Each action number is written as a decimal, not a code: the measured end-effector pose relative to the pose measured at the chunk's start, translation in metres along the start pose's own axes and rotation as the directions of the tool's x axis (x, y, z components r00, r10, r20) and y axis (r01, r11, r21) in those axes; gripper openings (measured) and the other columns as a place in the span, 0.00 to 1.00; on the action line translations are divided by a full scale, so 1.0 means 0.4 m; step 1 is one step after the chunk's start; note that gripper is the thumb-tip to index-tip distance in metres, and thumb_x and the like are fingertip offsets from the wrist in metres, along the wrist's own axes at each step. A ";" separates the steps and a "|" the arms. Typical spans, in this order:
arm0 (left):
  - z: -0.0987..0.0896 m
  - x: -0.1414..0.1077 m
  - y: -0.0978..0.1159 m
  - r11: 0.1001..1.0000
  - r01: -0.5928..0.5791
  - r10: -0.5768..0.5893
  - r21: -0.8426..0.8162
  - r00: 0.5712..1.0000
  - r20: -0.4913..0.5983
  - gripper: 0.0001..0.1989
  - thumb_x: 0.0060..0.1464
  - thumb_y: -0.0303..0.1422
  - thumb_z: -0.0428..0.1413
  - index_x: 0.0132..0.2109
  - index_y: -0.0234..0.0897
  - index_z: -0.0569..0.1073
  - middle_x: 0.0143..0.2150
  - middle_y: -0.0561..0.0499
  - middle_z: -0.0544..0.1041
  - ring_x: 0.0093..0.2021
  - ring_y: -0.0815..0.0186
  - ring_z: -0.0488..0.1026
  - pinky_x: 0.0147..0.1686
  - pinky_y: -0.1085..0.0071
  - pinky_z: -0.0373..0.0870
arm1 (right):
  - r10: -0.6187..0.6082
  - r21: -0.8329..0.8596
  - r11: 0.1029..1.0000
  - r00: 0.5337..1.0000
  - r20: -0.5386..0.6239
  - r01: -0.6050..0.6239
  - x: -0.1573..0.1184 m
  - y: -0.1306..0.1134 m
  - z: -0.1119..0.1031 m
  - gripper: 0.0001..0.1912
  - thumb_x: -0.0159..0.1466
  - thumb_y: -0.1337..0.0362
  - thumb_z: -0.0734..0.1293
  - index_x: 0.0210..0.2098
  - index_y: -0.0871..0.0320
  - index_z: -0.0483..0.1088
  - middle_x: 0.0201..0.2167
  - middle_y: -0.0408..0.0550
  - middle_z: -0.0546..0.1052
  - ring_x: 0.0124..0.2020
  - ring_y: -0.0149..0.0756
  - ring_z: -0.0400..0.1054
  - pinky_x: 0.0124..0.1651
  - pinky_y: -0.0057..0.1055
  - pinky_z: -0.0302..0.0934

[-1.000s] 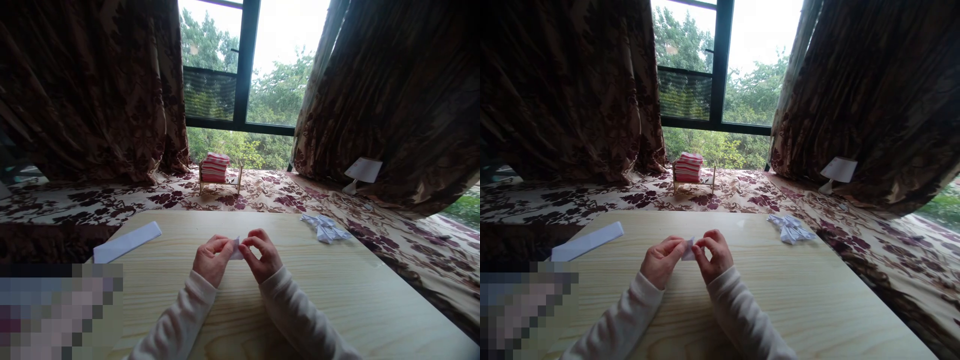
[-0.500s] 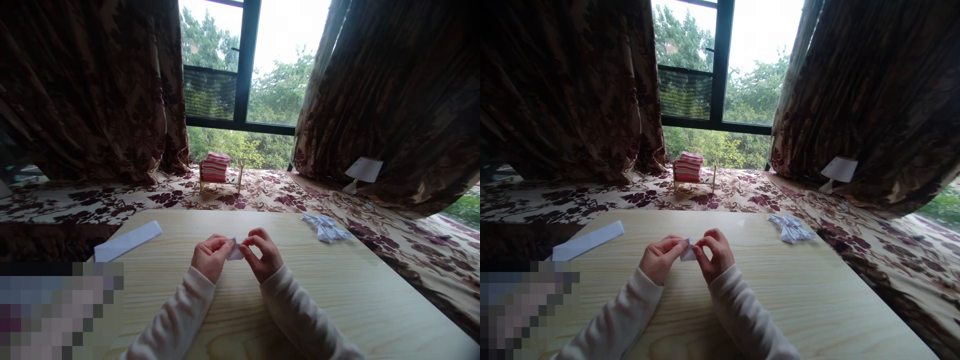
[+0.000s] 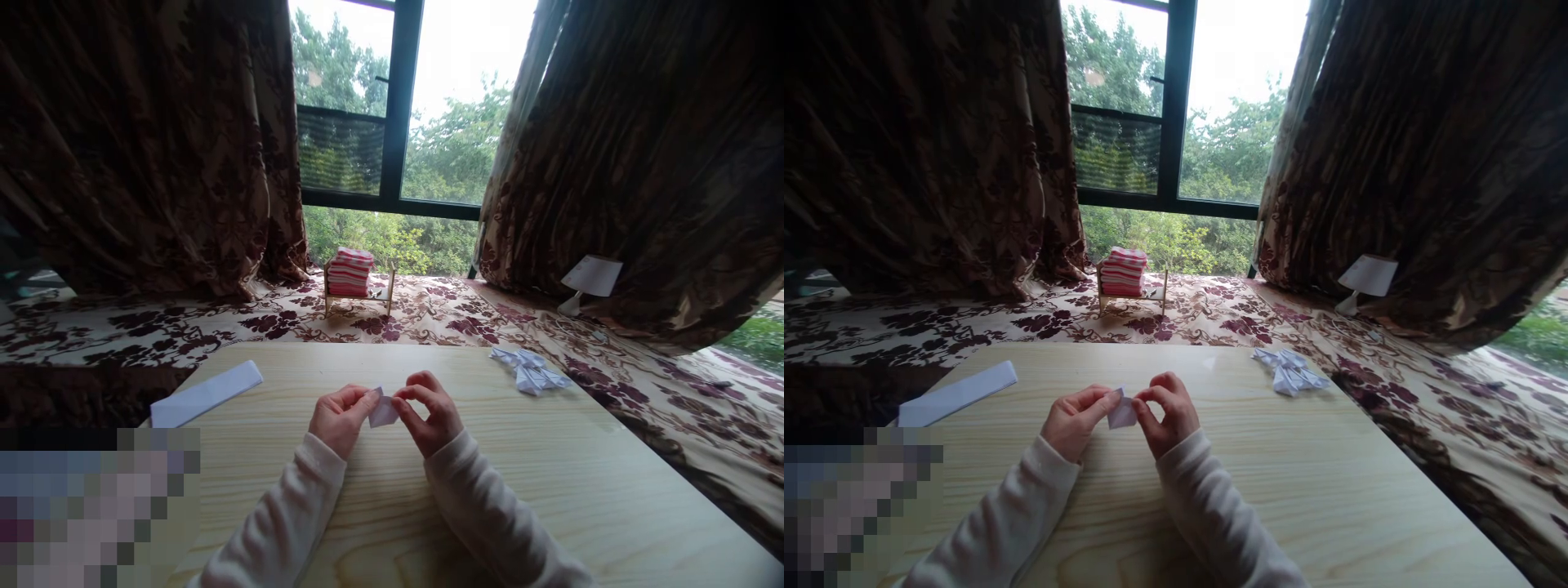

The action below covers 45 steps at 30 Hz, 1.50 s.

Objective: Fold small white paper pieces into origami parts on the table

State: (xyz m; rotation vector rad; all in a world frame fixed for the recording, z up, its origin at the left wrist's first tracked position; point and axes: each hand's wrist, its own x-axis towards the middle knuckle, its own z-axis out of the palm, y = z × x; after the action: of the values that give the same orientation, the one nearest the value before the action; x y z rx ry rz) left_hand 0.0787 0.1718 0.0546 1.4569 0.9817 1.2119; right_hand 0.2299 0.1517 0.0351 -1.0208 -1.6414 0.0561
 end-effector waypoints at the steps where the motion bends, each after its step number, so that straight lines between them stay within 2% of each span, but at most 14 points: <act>1: -0.001 0.001 0.000 1.000 -0.010 0.010 0.016 1.000 0.001 0.11 0.42 0.37 0.57 0.26 0.33 0.76 0.25 0.49 0.74 0.28 0.66 0.69 0.28 0.73 0.66 | -0.002 0.000 1.000 1.000 -0.002 0.002 0.000 0.002 -0.001 0.05 0.56 0.66 0.63 0.26 0.58 0.70 0.27 0.46 0.65 0.31 0.35 0.63 0.33 0.33 0.61; 4: -0.001 -0.002 0.008 0.994 -0.071 0.075 0.079 0.996 -0.054 0.11 0.39 0.35 0.58 0.33 0.35 0.76 0.32 0.49 0.74 0.32 0.64 0.69 0.35 0.69 0.67 | 0.002 -0.016 1.000 1.000 -0.018 -0.002 0.000 0.007 -0.006 0.04 0.55 0.66 0.63 0.26 0.57 0.70 0.28 0.46 0.65 0.31 0.35 0.63 0.33 0.34 0.61; 7: 0.001 -0.011 0.020 0.949 -0.241 0.266 0.205 0.958 -0.105 0.11 0.41 0.32 0.57 0.36 0.39 0.75 0.38 0.49 0.70 0.40 0.63 0.67 0.44 0.66 0.63 | 0.004 -0.044 0.999 1.000 -0.016 -0.005 0.000 0.012 -0.010 0.04 0.54 0.67 0.64 0.25 0.57 0.70 0.28 0.46 0.65 0.31 0.35 0.63 0.33 0.34 0.61; 10: 0.004 -0.018 0.021 0.796 -0.429 0.473 0.426 0.881 0.003 0.06 0.46 0.30 0.54 0.34 0.40 0.75 0.35 0.49 0.69 0.40 0.63 0.67 0.44 0.66 0.63 | -0.010 -0.075 0.997 1.000 0.010 0.011 -0.001 0.014 -0.010 0.04 0.53 0.68 0.63 0.25 0.56 0.70 0.27 0.45 0.65 0.30 0.35 0.63 0.33 0.34 0.60; 13: 0.004 -0.019 0.011 0.685 -0.451 0.496 0.572 0.864 0.088 0.06 0.48 0.30 0.53 0.33 0.41 0.75 0.34 0.50 0.71 0.38 0.63 0.67 0.41 0.65 0.62 | -0.039 -0.106 0.993 0.999 0.036 0.043 -0.001 0.013 -0.009 0.04 0.54 0.67 0.64 0.26 0.56 0.71 0.27 0.45 0.65 0.30 0.35 0.62 0.32 0.34 0.60; 15: 0.004 -0.018 0.006 0.689 -0.415 0.460 0.595 0.884 0.084 0.06 0.47 0.30 0.54 0.33 0.41 0.75 0.34 0.50 0.71 0.38 0.62 0.66 0.42 0.63 0.60 | -0.070 -0.128 0.989 0.996 0.054 0.076 -0.001 0.012 -0.011 0.04 0.54 0.67 0.64 0.27 0.56 0.71 0.27 0.46 0.65 0.30 0.35 0.62 0.32 0.34 0.59; 19: 0.004 -0.017 0.004 0.777 -0.334 0.352 0.534 0.933 0.071 0.03 0.44 0.29 0.55 0.27 0.40 0.74 0.32 0.50 0.71 0.39 0.60 0.66 0.44 0.60 0.57 | -0.105 -0.168 0.979 0.991 0.083 0.118 0.000 0.012 -0.015 0.03 0.55 0.66 0.65 0.26 0.56 0.70 0.28 0.46 0.65 0.30 0.35 0.61 0.33 0.34 0.59; 24: 0.002 -0.011 -0.001 0.893 -0.225 0.210 0.389 0.974 0.083 0.03 0.41 0.31 0.56 0.24 0.39 0.75 0.29 0.50 0.70 0.35 0.63 0.67 0.40 0.65 0.63 | -0.117 -0.159 0.978 0.988 0.100 0.132 0.004 0.008 -0.019 0.05 0.57 0.66 0.62 0.28 0.57 0.70 0.28 0.47 0.65 0.31 0.36 0.61 0.33 0.35 0.60; 28: -0.009 0.009 -0.014 0.978 -0.043 0.042 0.204 0.999 0.009 0.05 0.38 0.34 0.58 0.24 0.37 0.75 0.30 0.50 0.72 0.34 0.64 0.69 0.39 0.67 0.64 | -0.067 -0.109 0.992 0.997 0.024 0.069 0.013 -0.019 -0.032 0.10 0.59 0.68 0.60 0.40 0.57 0.68 0.36 0.50 0.65 0.35 0.36 0.63 0.37 0.36 0.62; 30: -0.018 0.019 -0.021 0.994 0.075 -0.072 0.085 0.997 -0.034 0.10 0.38 0.37 0.58 0.26 0.35 0.75 0.29 0.48 0.74 0.31 0.64 0.70 0.34 0.67 0.66 | -0.041 -0.096 0.995 0.999 0.013 0.042 0.016 -0.036 -0.038 0.18 0.57 0.67 0.62 0.48 0.56 0.63 0.42 0.52 0.63 0.37 0.37 0.64 0.38 0.37 0.63; 33: -0.027 0.028 -0.028 0.972 0.219 -0.223 -0.088 0.974 -0.047 0.14 0.36 0.41 0.60 0.28 0.33 0.75 0.25 0.47 0.75 0.28 0.64 0.72 0.29 0.69 0.67 | -0.120 -0.142 0.981 0.987 0.106 0.134 0.014 -0.050 -0.037 0.27 0.52 0.67 0.65 0.52 0.56 0.59 0.48 0.54 0.60 0.43 0.42 0.62 0.43 0.41 0.61; 35: -0.028 0.027 -0.028 0.946 0.274 -0.284 -0.175 0.958 -0.037 0.16 0.32 0.41 0.62 0.27 0.33 0.75 0.24 0.48 0.76 0.28 0.65 0.72 0.29 0.70 0.66 | -0.197 -0.204 0.952 0.967 0.162 0.228 0.012 -0.053 -0.032 0.25 0.52 0.70 0.64 0.50 0.55 0.63 0.50 0.54 0.59 0.45 0.44 0.60 0.44 0.43 0.60; 38: -0.026 0.023 -0.025 0.913 0.316 -0.330 -0.258 0.944 -0.013 0.16 0.28 0.40 0.65 0.25 0.33 0.74 0.24 0.49 0.75 0.27 0.67 0.71 0.29 0.71 0.66 | -0.288 -0.264 0.908 0.943 0.168 0.325 0.014 -0.055 -0.028 0.17 0.54 0.73 0.62 0.42 0.52 0.69 0.50 0.52 0.61 0.45 0.43 0.60 0.42 0.41 0.60; 45: -0.019 0.020 -0.024 0.872 0.353 -0.361 -0.339 0.932 0.042 0.16 0.27 0.38 0.66 0.25 0.34 0.73 0.22 0.53 0.74 0.24 0.71 0.69 0.27 0.73 0.65 | -0.345 -0.281 0.879 0.920 0.185 0.386 0.025 -0.064 -0.040 0.09 0.58 0.71 0.62 0.34 0.53 0.72 0.43 0.52 0.66 0.41 0.42 0.60 0.39 0.39 0.59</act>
State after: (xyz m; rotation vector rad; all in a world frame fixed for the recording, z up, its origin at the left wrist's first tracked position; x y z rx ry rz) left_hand 0.0728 0.1828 0.0469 0.9395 0.9497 1.0618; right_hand 0.2283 0.1347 0.0618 -0.9346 -1.9827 -0.4138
